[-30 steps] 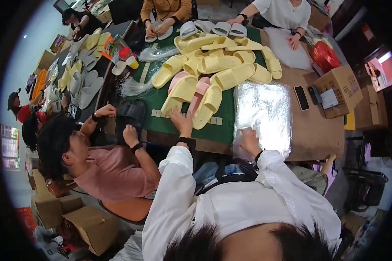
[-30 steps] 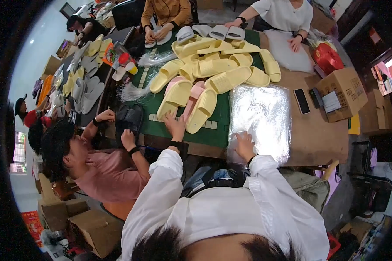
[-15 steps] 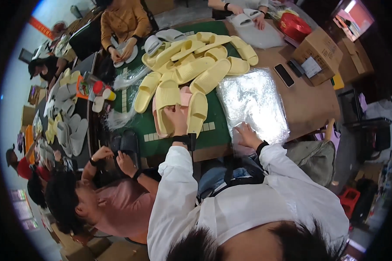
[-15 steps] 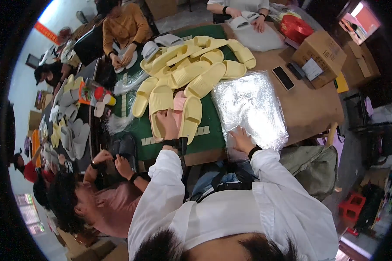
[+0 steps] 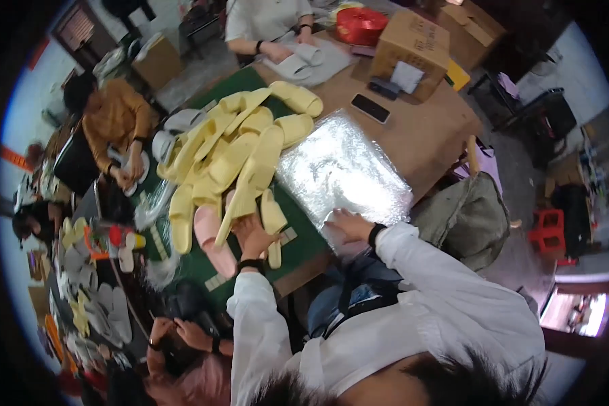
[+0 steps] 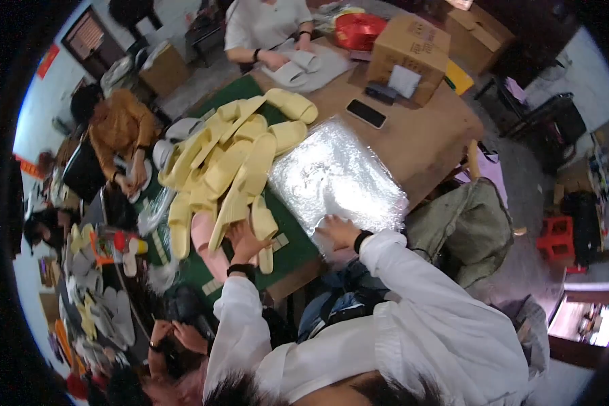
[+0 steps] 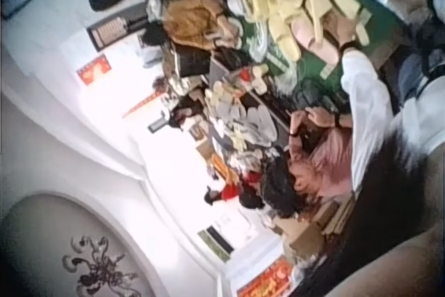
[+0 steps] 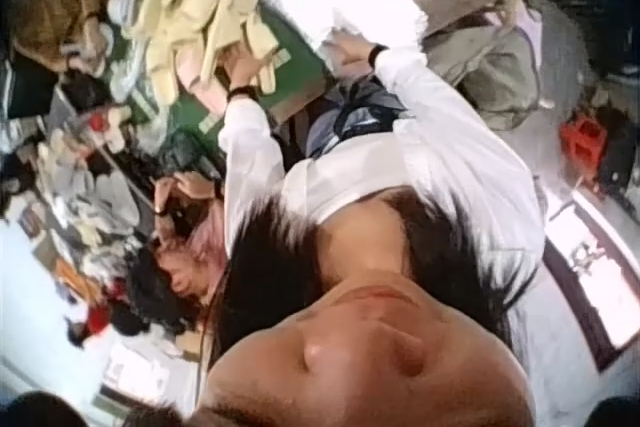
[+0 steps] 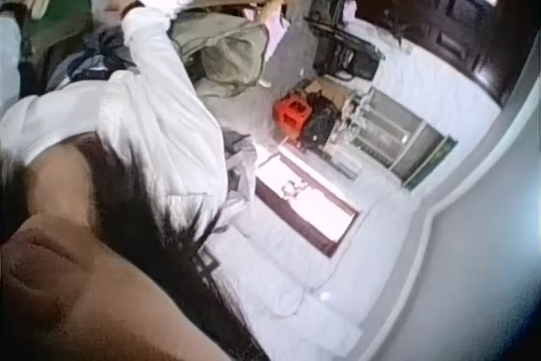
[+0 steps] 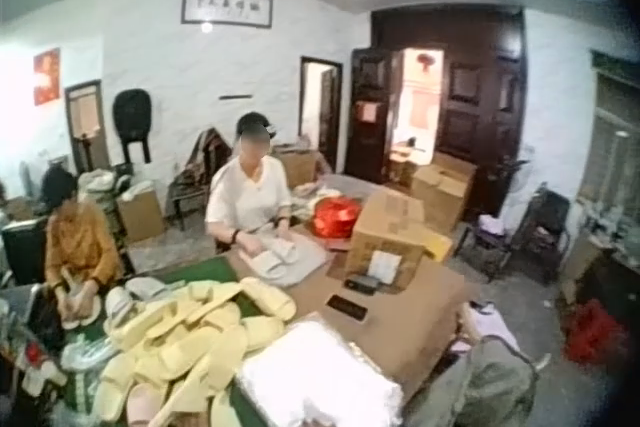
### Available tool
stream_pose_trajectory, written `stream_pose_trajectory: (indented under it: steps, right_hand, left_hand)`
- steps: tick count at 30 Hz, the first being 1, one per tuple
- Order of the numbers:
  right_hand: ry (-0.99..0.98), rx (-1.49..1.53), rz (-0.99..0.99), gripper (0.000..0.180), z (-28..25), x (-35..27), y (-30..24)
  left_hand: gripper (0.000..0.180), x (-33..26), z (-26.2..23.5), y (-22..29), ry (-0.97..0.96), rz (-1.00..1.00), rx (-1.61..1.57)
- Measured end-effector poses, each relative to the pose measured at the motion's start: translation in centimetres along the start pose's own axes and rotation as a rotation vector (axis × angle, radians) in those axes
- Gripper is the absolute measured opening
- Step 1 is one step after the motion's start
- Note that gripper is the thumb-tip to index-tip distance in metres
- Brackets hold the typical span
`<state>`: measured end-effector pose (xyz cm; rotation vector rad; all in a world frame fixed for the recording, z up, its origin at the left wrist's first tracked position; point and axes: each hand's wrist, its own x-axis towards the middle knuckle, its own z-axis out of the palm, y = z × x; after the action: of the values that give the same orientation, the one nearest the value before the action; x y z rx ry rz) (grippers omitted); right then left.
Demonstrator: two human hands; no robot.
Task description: The recorder picks up finished foam sandals, pairs them, and places them into a large storage bag.
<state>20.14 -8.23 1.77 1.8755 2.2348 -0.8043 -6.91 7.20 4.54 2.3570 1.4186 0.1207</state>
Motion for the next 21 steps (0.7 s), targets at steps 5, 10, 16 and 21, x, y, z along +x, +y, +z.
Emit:
stream_pose_trajectory:
  steps: [5, 10, 16, 21]
  right_hand:
    - [-0.079, -0.048, 0.050, 0.084, -1.8, 0.2, -0.3]
    - [-0.130, 0.053, 0.132, 0.086, -0.3, 0.9, 0.7]
    - [-0.036, 0.177, 0.019, 0.082, 2.1, 0.9, 2.4]
    - [0.103, 0.826, -0.028, 0.036, -1.8, 0.0, 6.1]
  left_hand:
    - [0.052, 2.2, 2.0, -1.1, 0.233, -0.109, -0.059]
    - [0.032, 2.6, 0.9, 0.3, 0.490, -0.190, -0.853]
    - [0.027, -2.9, -6.4, 14.7, 0.413, -0.243, -1.258]
    - [0.031, -0.1, -4.0, 23.7, 0.264, -0.414, -1.595]
